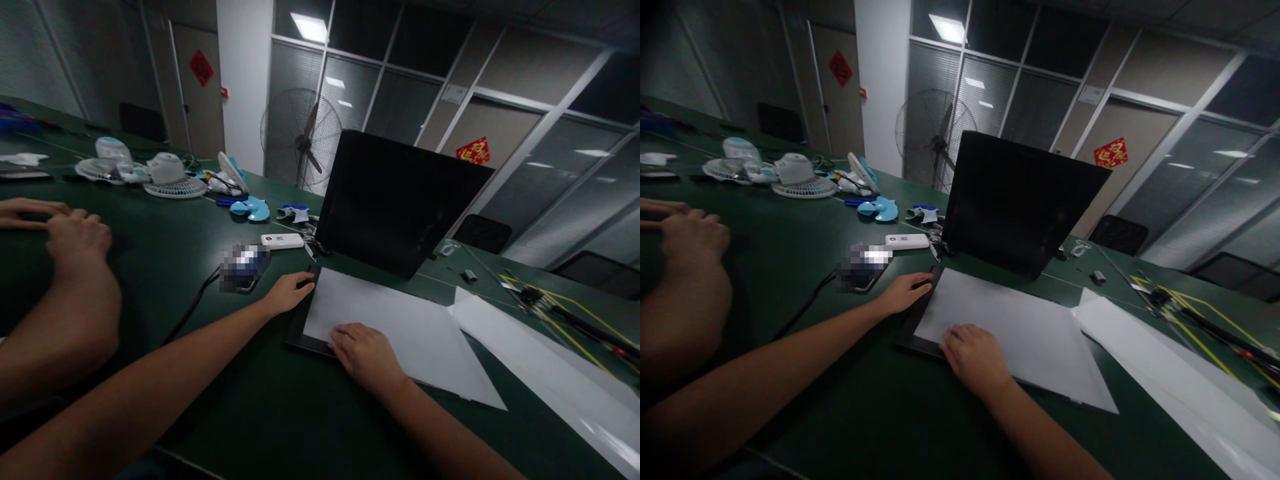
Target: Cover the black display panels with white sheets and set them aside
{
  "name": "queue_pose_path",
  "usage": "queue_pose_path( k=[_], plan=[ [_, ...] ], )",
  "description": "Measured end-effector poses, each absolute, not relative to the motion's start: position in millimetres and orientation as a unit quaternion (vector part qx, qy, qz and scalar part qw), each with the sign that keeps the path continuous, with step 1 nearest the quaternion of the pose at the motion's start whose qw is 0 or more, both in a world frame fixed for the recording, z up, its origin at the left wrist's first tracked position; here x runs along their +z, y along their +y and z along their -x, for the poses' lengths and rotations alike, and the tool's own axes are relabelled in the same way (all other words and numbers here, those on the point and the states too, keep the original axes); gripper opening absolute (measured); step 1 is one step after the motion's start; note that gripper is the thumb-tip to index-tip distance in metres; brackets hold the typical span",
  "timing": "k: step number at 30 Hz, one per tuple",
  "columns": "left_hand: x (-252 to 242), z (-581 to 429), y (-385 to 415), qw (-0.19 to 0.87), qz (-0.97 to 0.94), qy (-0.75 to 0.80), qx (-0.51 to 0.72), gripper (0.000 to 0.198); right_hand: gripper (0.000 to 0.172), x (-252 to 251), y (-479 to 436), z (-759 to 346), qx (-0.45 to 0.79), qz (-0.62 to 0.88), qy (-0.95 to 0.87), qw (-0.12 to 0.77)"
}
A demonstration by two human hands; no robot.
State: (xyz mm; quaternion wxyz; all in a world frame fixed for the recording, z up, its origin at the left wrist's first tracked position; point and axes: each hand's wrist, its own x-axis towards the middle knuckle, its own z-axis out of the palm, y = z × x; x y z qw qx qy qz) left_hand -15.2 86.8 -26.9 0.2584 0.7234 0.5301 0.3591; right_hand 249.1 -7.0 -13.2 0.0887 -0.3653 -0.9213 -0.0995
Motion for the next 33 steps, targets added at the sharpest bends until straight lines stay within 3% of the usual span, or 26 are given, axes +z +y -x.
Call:
queue_pose_path(
  k=[10, 16, 21, 26, 33],
  plan=[
    [-36, 13, 84, 0.113, -0.805, 0.529, 0.242, 0.048, 0.042, -15, -15, -242, -0.051, 0.334, -0.933, 0.126],
    [-34, 14, 85, 0.106, -0.813, 0.539, 0.191, 0.047, 0.045, -12, 33, -361, -0.128, 0.467, -0.857, 0.179],
    [-27, 10, 82, 0.106, -0.803, 0.565, 0.158, 0.048, 0.06, -45, 75, -536, -0.203, 0.664, -0.703, 0.153],
    [-29, 8, 85, 0.098, -0.806, 0.565, 0.15, 0.051, 0.087, -75, 76, -629, -0.085, 0.803, -0.581, 0.096],
    [-34, 8, 91, 0.106, -0.812, 0.556, 0.141, 0.058, 0.079, -55, 71, -606, -0.075, 0.812, -0.577, 0.042]
  ],
)
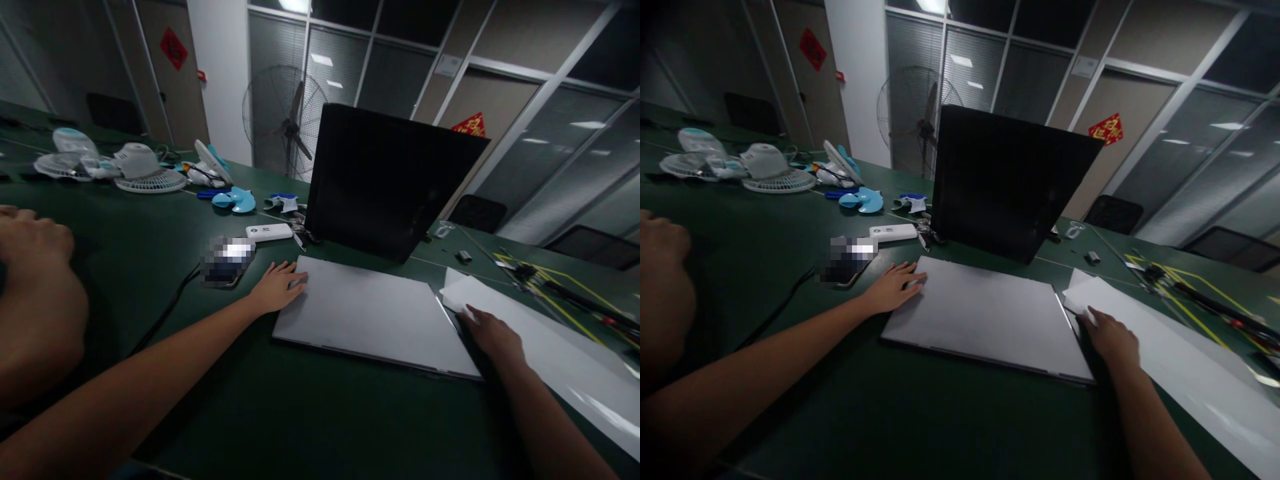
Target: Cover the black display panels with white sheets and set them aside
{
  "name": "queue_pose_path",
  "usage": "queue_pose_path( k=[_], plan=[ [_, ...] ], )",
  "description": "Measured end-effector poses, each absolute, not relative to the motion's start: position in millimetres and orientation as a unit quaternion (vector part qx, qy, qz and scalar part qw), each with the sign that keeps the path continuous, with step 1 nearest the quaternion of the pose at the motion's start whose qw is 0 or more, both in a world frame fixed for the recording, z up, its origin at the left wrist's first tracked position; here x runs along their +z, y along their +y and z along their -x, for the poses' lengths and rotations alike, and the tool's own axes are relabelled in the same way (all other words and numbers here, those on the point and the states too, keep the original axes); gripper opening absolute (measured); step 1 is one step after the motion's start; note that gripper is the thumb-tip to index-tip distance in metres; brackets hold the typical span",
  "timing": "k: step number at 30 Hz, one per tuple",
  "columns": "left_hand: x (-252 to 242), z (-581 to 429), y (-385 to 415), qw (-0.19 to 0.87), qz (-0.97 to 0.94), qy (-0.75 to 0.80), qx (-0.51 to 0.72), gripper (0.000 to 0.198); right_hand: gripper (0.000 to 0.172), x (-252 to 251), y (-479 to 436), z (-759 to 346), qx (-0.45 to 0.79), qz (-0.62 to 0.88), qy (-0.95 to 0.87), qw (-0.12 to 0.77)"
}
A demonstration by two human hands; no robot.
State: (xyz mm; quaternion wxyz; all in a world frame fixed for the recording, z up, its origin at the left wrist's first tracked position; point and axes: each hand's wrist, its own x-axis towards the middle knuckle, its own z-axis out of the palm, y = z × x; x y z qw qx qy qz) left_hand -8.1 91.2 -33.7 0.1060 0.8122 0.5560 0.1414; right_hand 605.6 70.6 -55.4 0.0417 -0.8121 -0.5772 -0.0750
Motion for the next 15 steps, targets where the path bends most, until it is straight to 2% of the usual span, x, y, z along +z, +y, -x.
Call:
queue_pose_path(
  k=[4, 9, 12, 15],
  plan=[
    [-35, 8, 91, 0.099, -0.816, 0.553, 0.139, 0.067, 0.066, -40, 62, -592, -0.081, 0.812, -0.577, 0.026],
    [-34, 8, 91, 0.087, -0.818, 0.553, 0.132, 0.072, 0.066, -16, 45, -564, -0.17, 0.835, -0.513, 0.104],
    [-33, 8, 91, 0.092, -0.818, 0.552, 0.134, 0.072, 0.057, -3, 34, -524, -0.25, 0.782, -0.551, 0.147],
    [-35, 9, 91, 0.092, -0.818, 0.551, 0.138, 0.073, 0.045, 1, 22, -468, -0.296, 0.678, -0.655, 0.154]
  ],
)
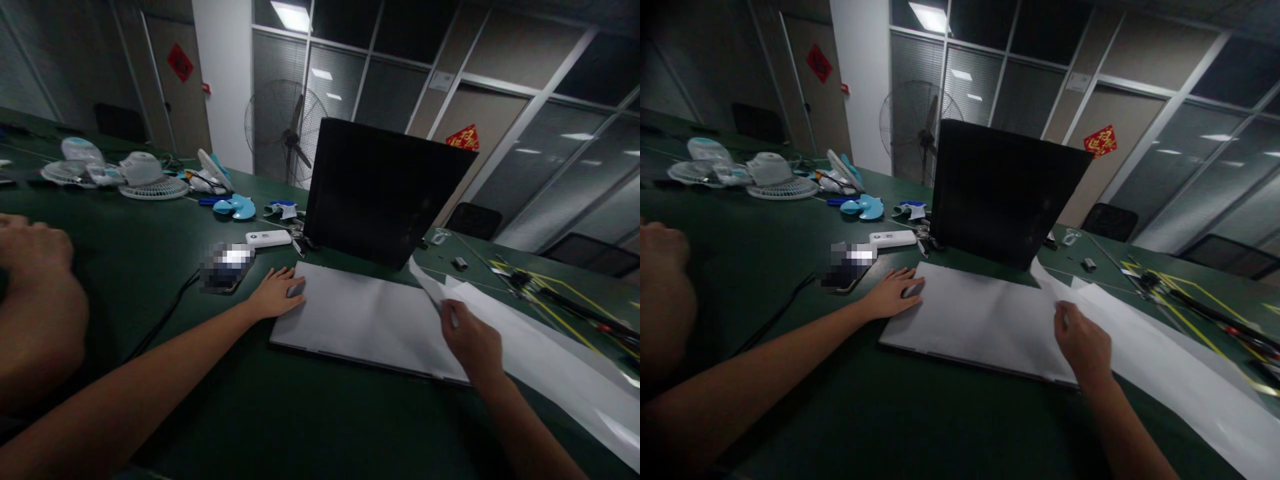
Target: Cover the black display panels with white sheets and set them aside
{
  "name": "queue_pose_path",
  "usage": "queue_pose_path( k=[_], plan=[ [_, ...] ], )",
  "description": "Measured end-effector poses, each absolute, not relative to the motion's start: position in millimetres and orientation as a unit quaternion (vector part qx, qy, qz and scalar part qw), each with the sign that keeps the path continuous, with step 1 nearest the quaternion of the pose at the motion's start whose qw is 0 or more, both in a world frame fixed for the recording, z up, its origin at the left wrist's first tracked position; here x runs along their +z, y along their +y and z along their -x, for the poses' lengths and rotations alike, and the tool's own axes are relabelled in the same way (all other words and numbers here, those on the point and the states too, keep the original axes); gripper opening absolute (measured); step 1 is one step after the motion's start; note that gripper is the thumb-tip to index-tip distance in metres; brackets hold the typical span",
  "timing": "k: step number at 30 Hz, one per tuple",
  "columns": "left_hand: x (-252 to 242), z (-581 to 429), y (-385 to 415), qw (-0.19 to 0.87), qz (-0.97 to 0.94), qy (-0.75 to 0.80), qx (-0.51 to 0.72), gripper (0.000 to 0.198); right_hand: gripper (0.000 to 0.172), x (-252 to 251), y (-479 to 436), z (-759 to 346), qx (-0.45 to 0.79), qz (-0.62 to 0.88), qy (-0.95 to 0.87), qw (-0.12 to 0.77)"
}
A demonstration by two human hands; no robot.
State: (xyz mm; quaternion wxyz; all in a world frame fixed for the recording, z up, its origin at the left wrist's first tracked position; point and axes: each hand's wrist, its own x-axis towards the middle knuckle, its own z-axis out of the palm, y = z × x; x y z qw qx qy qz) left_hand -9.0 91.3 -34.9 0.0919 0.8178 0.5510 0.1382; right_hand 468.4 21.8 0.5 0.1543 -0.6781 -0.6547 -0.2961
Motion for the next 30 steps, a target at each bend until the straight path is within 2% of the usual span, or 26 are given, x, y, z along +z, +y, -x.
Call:
queue_pose_path(
  k=[2, 6, 10, 12, 15, 18, 21, 30],
  plan=[
    [-37, 9, 92, 0.089, -0.817, 0.551, 0.141, 0.072, 0.038, -2, 12, -429, -0.271, 0.58, -0.753, 0.156],
    [-41, 10, 94, 0.091, -0.818, 0.547, 0.151, 0.067, 0.033, -9, -12, -362, -0.134, 0.416, -0.891, 0.125],
    [-41, 10, 94, 0.093, -0.817, 0.548, 0.151, 0.067, 0.052, -14, -20, -340, -0.046, 0.346, -0.93, 0.112],
    [-39, 10, 93, 0.098, -0.817, 0.549, 0.147, 0.068, 0.053, -17, -11, -354, -0.062, 0.367, -0.915, 0.154],
    [-37, 9, 92, 0.101, -0.817, 0.55, 0.143, 0.069, 0.045, -21, 10, -398, -0.141, 0.471, -0.845, 0.209],
    [-37, 9, 93, 0.099, -0.816, 0.552, 0.139, 0.071, 0.049, -23, 28, -449, -0.179, 0.605, -0.761, 0.153],
    [-38, 9, 93, 0.101, -0.814, 0.554, 0.14, 0.076, 0.053, -25, 36, -482, -0.136, 0.677, -0.718, 0.088],
    [-37, 9, 90, 0.103, -0.811, 0.557, 0.145, 0.079, 0.054, -27, 38, -473, -0.116, 0.672, -0.728, 0.067]
  ],
)
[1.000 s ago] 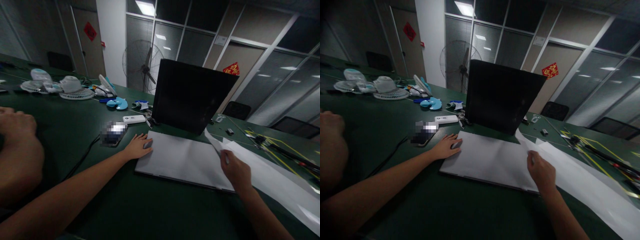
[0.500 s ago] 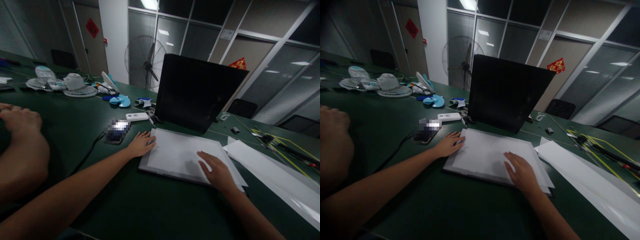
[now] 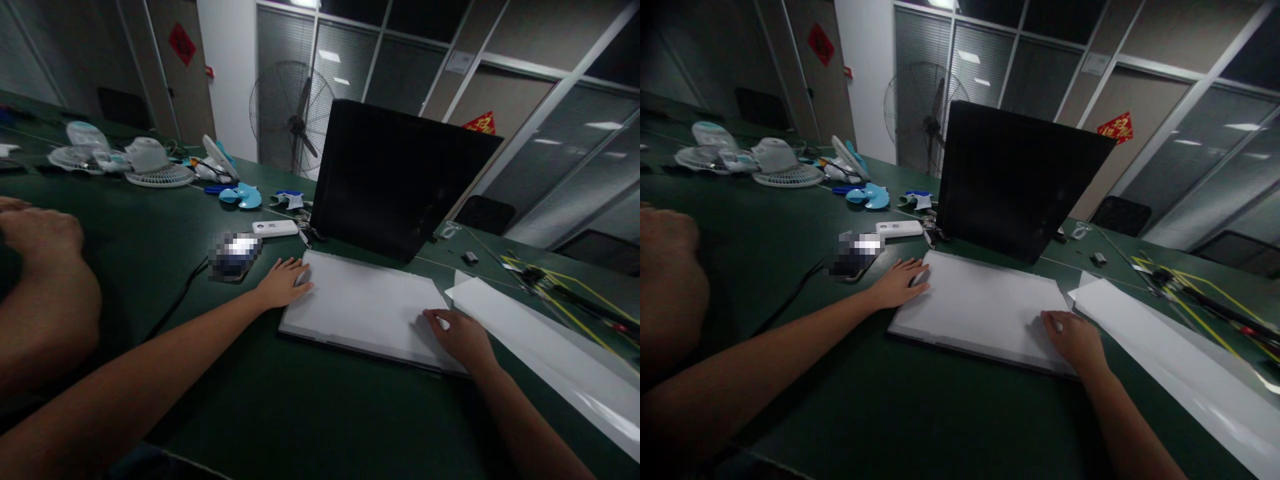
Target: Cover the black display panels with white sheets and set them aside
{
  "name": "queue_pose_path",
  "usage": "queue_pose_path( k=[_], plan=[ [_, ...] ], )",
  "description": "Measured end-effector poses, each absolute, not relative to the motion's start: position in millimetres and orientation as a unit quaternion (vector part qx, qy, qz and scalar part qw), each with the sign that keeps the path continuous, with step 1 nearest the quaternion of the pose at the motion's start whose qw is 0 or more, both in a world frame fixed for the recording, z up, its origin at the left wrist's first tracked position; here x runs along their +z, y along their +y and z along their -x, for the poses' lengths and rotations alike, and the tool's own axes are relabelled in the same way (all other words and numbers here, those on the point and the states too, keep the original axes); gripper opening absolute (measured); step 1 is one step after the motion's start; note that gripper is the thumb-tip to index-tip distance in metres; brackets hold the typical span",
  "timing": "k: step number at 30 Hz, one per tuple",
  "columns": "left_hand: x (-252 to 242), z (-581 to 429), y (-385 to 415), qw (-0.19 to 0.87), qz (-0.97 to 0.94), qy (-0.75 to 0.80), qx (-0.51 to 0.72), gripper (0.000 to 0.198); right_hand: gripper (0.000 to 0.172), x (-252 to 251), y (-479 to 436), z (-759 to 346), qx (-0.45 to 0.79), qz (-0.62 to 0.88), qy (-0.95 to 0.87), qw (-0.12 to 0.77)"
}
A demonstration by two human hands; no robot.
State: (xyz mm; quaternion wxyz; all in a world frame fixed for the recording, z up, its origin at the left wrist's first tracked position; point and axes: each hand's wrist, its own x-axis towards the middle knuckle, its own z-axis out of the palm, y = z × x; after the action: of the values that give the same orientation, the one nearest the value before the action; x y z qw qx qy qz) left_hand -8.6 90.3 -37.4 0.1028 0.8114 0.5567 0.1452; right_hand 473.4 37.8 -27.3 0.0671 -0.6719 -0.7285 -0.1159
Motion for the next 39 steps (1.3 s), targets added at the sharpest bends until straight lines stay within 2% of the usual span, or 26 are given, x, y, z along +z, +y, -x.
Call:
queue_pose_path(
  k=[3, 7, 14, 19, 25, 31, 39],
  plan=[
    [-37, 8, 90, 0.098, -0.811, 0.558, 0.142, 0.081, 0.054, -25, 35, -468, -0.125, 0.667, -0.732, 0.069],
    [-36, 8, 89, 0.094, -0.814, 0.557, 0.137, 0.071, 0.054, -23, 36, -475, -0.114, 0.675, -0.725, 0.08],
    [-38, 9, 92, 0.094, -0.808, 0.554, 0.175, 0.057, 0.061, -38, 51, -551, -0.133, 0.732, -0.648, 0.162],
    [-40, 10, 93, 0.094, -0.809, 0.552, 0.179, 0.054, 0.078, -62, 63, -613, -0.069, 0.791, -0.599, 0.102],
    [-38, 9, 91, 0.091, -0.81, 0.552, 0.178, 0.054, 0.073, -57, 63, -612, -0.047, 0.803, -0.591, 0.067],
    [-38, 9, 90, 0.09, -0.81, 0.552, 0.179, 0.053, 0.061, -39, 55, -585, -0.072, 0.803, -0.591, 0.026],
    [-39, 10, 91, 0.083, -0.811, 0.55, 0.18, 0.054, 0.063, -7, 36, -528, -0.185, 0.812, -0.547, 0.089]
  ],
)
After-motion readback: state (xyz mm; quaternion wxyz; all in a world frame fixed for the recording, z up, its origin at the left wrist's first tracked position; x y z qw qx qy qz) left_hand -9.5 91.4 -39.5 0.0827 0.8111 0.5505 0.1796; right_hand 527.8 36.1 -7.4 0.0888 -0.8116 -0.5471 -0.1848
